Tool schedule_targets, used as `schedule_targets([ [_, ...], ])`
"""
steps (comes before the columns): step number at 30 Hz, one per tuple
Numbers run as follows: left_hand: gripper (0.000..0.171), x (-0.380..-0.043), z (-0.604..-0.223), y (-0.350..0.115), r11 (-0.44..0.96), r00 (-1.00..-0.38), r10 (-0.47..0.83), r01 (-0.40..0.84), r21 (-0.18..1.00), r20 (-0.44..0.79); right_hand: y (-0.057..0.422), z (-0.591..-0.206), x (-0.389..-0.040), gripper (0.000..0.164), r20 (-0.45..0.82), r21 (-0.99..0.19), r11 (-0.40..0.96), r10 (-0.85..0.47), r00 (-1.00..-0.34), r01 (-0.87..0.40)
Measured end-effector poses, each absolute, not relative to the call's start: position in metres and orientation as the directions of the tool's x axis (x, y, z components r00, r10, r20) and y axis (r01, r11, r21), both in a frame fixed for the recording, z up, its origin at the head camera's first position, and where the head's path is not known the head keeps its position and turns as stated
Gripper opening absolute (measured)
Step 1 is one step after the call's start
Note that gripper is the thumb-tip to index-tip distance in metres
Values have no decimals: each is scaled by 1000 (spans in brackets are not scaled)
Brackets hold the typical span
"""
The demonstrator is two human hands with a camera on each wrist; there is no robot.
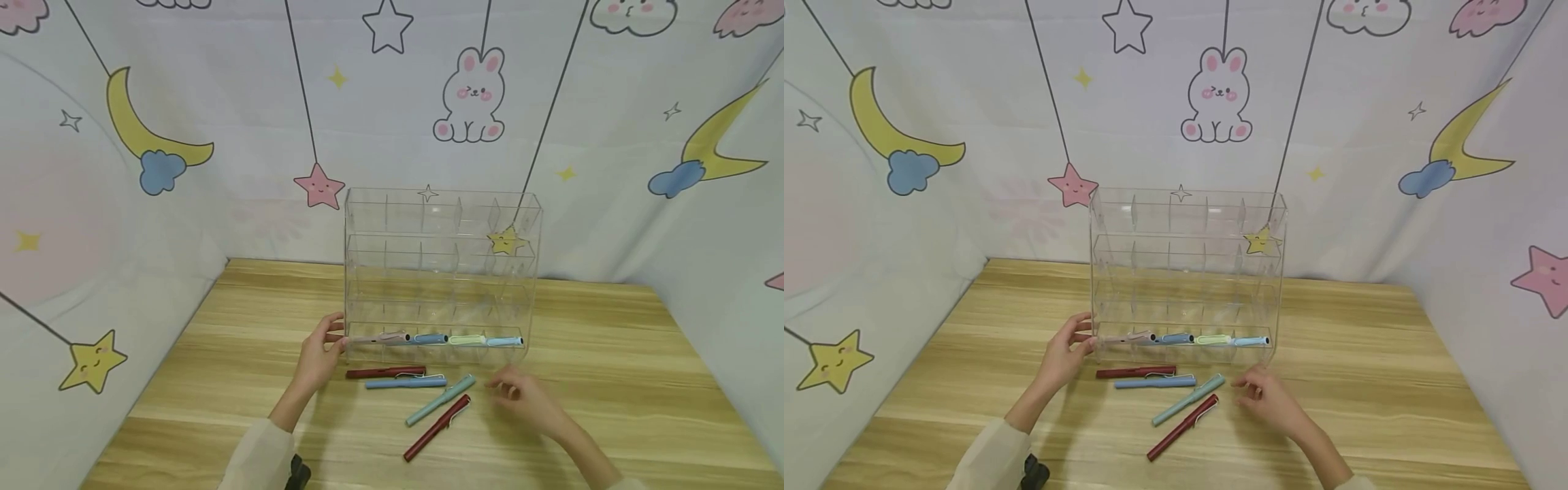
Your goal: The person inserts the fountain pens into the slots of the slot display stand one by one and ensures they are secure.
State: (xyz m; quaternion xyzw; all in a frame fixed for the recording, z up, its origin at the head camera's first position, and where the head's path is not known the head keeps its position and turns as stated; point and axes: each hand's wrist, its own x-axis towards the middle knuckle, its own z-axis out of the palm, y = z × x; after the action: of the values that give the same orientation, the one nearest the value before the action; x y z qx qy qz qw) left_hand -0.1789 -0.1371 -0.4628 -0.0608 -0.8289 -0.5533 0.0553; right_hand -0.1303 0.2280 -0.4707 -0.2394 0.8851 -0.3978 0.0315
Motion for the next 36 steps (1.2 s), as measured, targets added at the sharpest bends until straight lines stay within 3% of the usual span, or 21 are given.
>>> schedule_targets([
  [12, 41, -178, -463, -136, 379, -987, 40, 158, 912, 154, 198, -483, -121, 24, 146, -774, 454, -549, -823, -440],
  [36, 42, -180, -464, -138, 378, -987, 33, 155, 913, 154, 191, -494, -118, 22, 110, -771, 466, -576, -810, -435],
])
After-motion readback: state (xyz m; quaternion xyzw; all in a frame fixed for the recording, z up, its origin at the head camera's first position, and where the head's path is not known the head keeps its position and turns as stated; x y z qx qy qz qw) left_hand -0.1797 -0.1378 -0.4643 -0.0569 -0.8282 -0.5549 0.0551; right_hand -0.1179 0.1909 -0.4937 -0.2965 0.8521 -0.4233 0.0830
